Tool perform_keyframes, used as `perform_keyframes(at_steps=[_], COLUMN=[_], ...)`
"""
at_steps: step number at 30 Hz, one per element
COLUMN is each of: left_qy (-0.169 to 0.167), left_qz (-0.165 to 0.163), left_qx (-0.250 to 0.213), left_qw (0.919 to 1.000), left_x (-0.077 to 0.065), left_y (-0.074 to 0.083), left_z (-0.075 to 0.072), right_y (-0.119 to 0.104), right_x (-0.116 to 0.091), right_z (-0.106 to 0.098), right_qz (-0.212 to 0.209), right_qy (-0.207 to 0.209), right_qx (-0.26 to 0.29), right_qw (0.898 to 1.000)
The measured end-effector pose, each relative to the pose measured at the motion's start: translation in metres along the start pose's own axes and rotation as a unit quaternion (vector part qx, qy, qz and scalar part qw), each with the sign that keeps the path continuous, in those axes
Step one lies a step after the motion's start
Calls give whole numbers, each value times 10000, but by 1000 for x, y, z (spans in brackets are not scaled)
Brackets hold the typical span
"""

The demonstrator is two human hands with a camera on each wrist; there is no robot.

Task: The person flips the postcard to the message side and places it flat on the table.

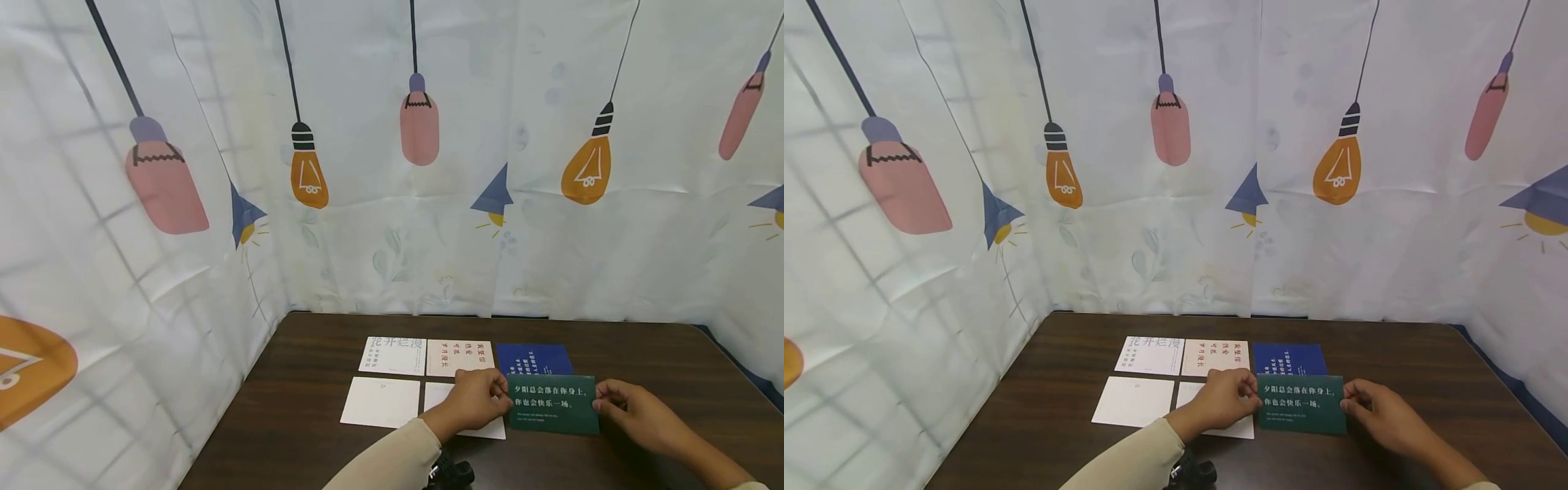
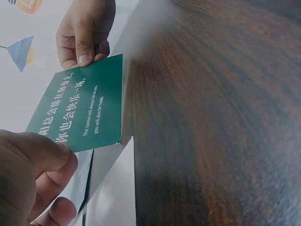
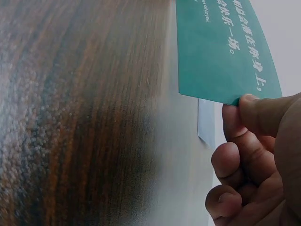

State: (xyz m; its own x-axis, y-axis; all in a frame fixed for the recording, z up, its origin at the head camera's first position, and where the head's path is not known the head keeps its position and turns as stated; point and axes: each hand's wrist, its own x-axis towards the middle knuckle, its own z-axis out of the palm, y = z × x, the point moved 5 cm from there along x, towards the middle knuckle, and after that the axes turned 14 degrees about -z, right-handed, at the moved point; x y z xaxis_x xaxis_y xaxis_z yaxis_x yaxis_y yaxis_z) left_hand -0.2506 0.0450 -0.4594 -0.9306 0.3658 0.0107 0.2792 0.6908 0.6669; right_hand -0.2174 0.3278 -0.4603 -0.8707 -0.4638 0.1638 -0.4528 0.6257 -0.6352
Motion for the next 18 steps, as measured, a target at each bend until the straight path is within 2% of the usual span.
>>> perform_keyframes(at_steps=[18], left_qy=[203], left_qz=[279], left_qx=[56], left_qw=[9994], left_x=[-2], left_y=[4], left_z=[-3], right_y=[-3], right_x=[-3], right_z=[3], right_qz=[-55], right_qy=[200], right_qx=[-6], right_qw=[9998])
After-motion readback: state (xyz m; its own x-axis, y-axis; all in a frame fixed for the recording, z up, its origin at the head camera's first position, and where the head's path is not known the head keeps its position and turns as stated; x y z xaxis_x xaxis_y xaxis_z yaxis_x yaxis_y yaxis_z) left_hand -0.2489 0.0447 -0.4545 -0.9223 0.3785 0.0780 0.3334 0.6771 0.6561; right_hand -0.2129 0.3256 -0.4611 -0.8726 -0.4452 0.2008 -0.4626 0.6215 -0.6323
